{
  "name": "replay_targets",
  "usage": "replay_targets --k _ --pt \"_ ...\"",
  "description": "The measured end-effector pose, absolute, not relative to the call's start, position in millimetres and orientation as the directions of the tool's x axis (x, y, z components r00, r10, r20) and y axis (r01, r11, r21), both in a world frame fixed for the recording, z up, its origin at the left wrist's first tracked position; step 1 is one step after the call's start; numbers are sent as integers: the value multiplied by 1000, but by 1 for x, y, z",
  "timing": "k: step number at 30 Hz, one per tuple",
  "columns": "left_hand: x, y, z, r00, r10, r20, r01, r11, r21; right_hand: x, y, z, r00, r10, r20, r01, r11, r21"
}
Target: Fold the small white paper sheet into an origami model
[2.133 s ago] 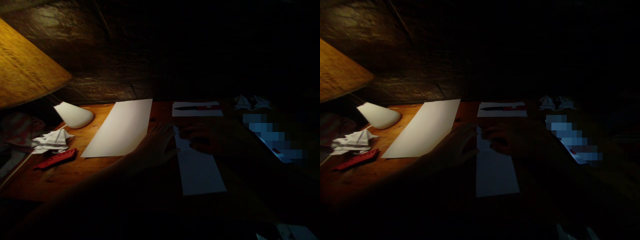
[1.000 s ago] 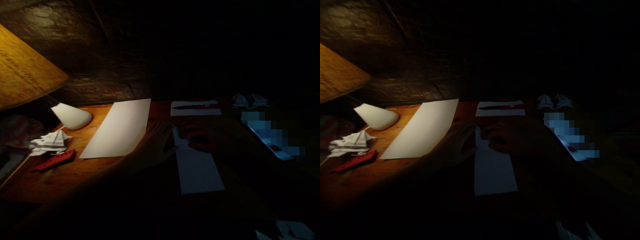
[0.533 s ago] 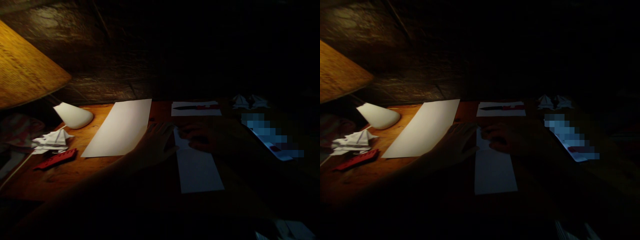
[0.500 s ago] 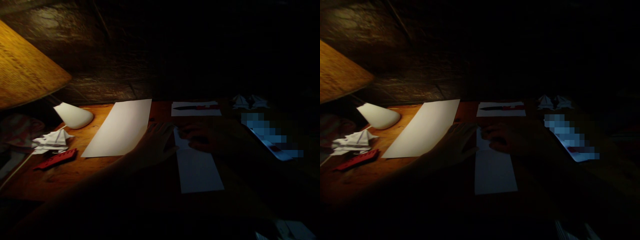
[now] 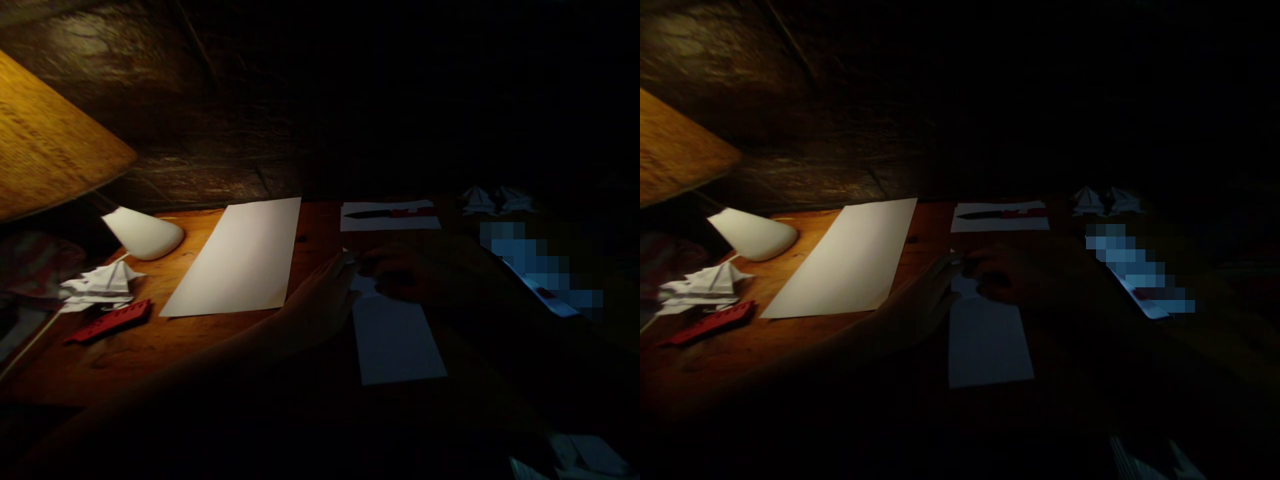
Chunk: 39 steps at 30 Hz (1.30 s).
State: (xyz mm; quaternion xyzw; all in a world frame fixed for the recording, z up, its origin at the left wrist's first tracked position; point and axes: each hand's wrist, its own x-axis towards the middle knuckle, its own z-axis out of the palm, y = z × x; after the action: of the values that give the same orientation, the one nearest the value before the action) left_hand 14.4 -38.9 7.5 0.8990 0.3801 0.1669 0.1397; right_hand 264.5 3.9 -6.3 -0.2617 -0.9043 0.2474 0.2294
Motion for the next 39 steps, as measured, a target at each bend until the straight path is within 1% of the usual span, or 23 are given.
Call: replay_targets --k 4,8,12,14,17,19,24,30,39 --pt "13 -36 4 673 710 208 627 -697 348 264 3 -5 -748 586 311 336 739 -584" --pt "11 -35 5 679 703 210 632 -706 319 266 6 -7 -750 593 294 323 716 -619" --pt "10 -36 7 683 705 191 656 -707 264 268 11 -13 -727 597 339 221 670 -708" --pt "10 -36 9 690 698 192 660 -715 231 269 12 -14 -710 627 322 226 636 -738" --pt "10 -35 11 693 696 186 666 -718 203 269 12 -10 -692 660 293 292 627 -723" --pt "10 -34 11 695 696 179 669 -718 195 269 11 -9 -683 662 308 307 643 -702" --pt "10 -33 11 697 694 178 676 -720 157 272 13 -10 -686 651 326 308 666 -679" --pt "10 -33 10 706 683 185 672 -729 129 274 16 -8 -701 647 300 294 645 -705" --pt "10 -32 9 711 684 164 671 -730 131 273 13 -1 -714 648 265 328 644 -692"
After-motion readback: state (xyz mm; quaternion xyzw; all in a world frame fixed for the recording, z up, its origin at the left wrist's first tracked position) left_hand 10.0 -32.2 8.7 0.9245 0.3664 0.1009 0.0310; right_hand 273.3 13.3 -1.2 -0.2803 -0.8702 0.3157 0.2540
